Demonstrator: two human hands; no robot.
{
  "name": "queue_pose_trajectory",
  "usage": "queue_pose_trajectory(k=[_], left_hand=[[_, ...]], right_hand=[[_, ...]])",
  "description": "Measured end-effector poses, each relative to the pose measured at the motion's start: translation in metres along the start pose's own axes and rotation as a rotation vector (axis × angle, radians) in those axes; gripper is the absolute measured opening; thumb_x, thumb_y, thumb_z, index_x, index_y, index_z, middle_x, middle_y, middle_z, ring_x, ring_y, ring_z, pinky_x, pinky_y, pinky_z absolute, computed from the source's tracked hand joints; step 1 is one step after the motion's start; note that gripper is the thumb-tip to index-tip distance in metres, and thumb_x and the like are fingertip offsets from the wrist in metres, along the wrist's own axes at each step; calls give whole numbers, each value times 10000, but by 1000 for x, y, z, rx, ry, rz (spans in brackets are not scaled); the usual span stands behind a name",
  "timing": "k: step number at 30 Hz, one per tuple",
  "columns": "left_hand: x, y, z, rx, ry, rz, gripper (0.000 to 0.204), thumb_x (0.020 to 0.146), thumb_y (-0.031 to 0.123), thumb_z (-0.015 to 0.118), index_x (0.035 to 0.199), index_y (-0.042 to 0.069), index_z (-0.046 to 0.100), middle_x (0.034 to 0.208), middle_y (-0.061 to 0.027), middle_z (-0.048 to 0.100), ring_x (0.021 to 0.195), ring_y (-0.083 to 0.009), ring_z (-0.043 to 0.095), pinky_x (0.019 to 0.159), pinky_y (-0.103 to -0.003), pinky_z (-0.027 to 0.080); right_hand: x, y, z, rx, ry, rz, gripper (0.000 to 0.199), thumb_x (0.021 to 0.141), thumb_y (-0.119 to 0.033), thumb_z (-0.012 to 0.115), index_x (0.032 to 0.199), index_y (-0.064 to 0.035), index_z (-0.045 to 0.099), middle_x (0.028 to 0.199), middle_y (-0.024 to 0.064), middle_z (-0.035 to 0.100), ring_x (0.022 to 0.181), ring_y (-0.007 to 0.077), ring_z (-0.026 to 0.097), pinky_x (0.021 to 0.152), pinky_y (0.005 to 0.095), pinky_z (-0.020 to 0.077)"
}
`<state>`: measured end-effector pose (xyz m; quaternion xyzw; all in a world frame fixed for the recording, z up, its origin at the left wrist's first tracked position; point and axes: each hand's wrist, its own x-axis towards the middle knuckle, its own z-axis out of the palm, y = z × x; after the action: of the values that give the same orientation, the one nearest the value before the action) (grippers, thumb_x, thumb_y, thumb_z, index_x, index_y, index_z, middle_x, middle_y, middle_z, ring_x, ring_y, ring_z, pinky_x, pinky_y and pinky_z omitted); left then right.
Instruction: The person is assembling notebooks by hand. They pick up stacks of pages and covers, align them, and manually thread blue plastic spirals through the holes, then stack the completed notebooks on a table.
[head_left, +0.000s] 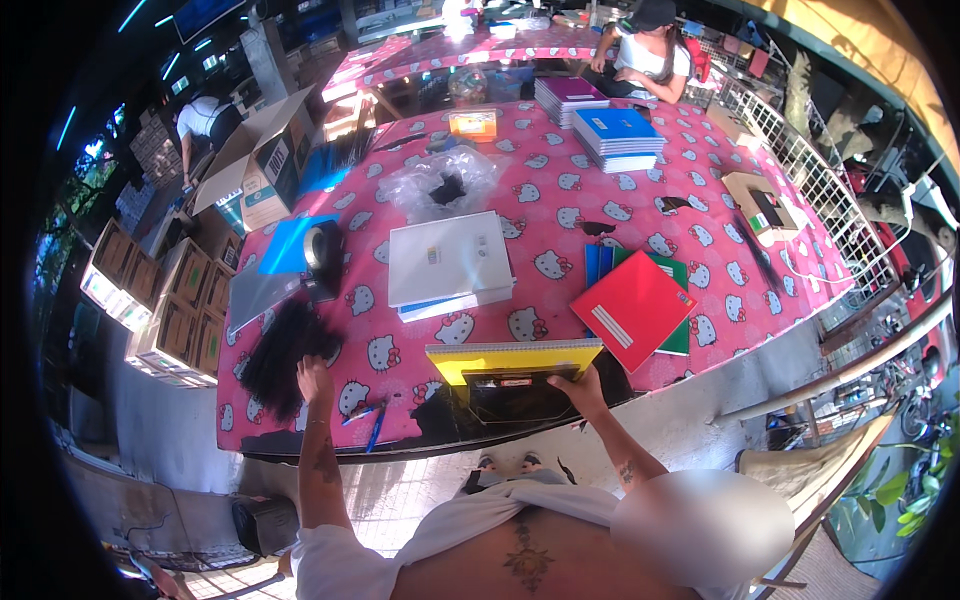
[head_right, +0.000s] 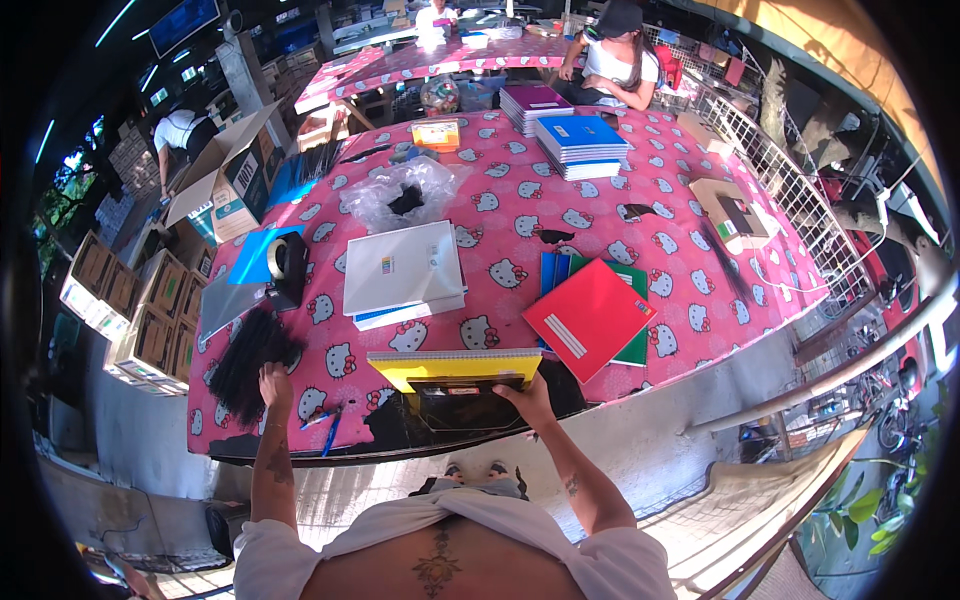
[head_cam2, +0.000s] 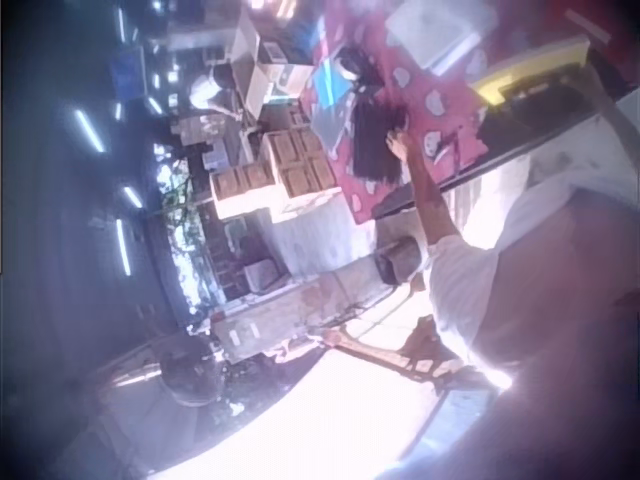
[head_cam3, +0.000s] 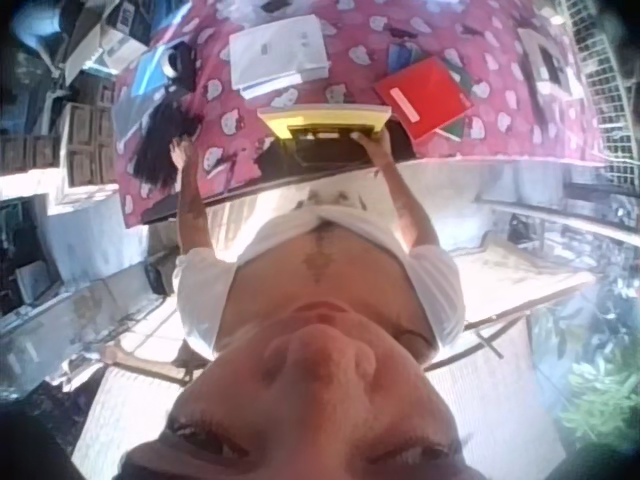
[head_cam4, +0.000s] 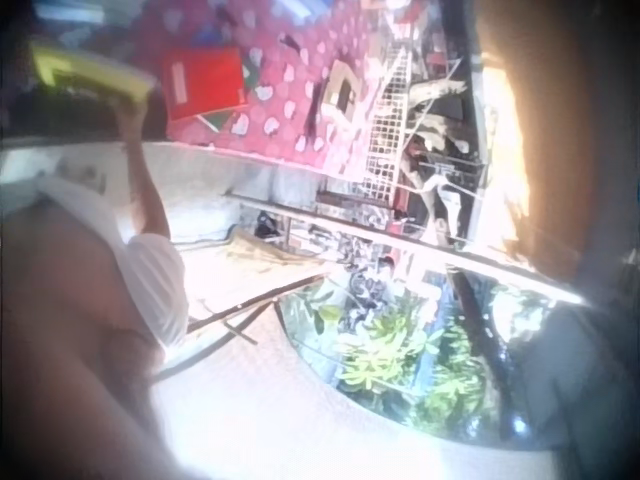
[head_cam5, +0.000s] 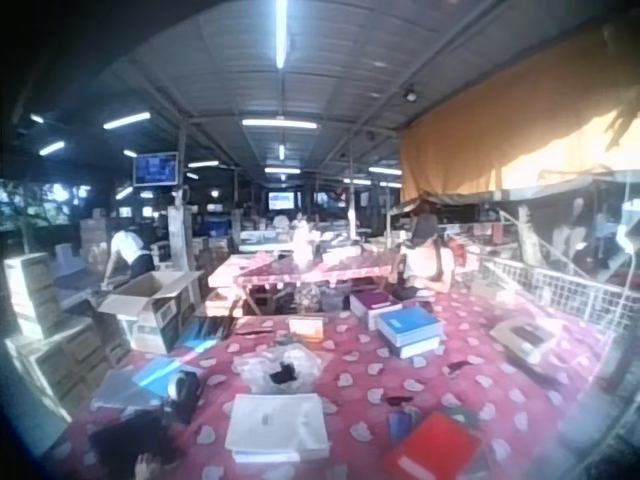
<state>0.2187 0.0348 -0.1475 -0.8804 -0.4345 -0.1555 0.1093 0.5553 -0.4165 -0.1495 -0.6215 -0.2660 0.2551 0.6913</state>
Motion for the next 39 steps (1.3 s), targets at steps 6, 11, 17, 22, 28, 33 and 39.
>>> queue_pose_trajectory(k=[6, 11, 17, 22, 28, 33, 39], left_hand=[[2, -2, -17, -87, 269, -68, 264, 936, 141, 609, 1180, 48, 574, 952, -162, 629, 921, -358, 637, 747, -484, 531], [11, -42, -3, -20, 181, 273, 393, 910, 106, 597, 1295, 32, 562, 949, -127, 647, 851, -314, 644, 691, -426, 559], [25, 26, -44, -26, 284, 374, 363, 901, 117, 600, 1263, 93, 603, 907, -106, 654, 845, -302, 646, 669, -427, 560], [16, 58, -103, -286, 184, 268, 303, 918, 154, 618, 1220, 150, 629, 875, -112, 646, 742, -287, 656, 608, -434, 548], [-30, 168, -184, -1076, -33, 327, 249, 909, 77, 652, 1158, 73, 646, 834, -114, 675, 659, -232, 648, 575, -348, 504], [-34, 176, -173, -1237, -17, 284, 233, 901, 82, 684, 1129, 35, 666, 821, -106, 667, 651, -155, 610, 560, -289, 470], [-27, 183, -179, -1157, 31, 316, 199, 897, 88, 706, 1084, 19, 707, 833, -99, 674, 618, -126, 567, 534, -258, 421]], right_hand=[[-3, -59, -9, -82, 332, -342, 517, 916, -190, 669, 1364, -29, 467, 1318, 140, 511, 1232, 301, 493, 1058, 437, 377], [1, -198, 84, -984, 174, -747, 455, 858, -226, 708, 1255, -52, 569, 1266, 141, 531, 1188, 353, 499, 992, 429, 405], [36, -168, 148, -1122, -30, -841, 361, 845, -225, 698, 1172, -96, 614, 1089, 99, 658, 1044, 277, 627, 928, 436, 465], [49, -145, 161, -1126, -125, -812, 124, 875, -188, 645, 987, -135, 637, 845, 63, 706, 739, 259, 701, 753, 413, 545], [41, -158, 153, -1000, -163, -671, 127, 929, -216, 640, 1002, -124, 688, 898, 89, 699, 697, 323, 677, 583, 428, 531], [41, -159, 160, -962, -180, -709, 144, 887, -237, 689, 988, -135, 705, 834, 77, 703, 679, 309, 679, 583, 408, 533], [43, -155, 161, -1029, -136, -678, 144, 859, -278, 707, 945, -163, 692, 796, 37, 707, 665, 271, 683, 589, 397, 537]])
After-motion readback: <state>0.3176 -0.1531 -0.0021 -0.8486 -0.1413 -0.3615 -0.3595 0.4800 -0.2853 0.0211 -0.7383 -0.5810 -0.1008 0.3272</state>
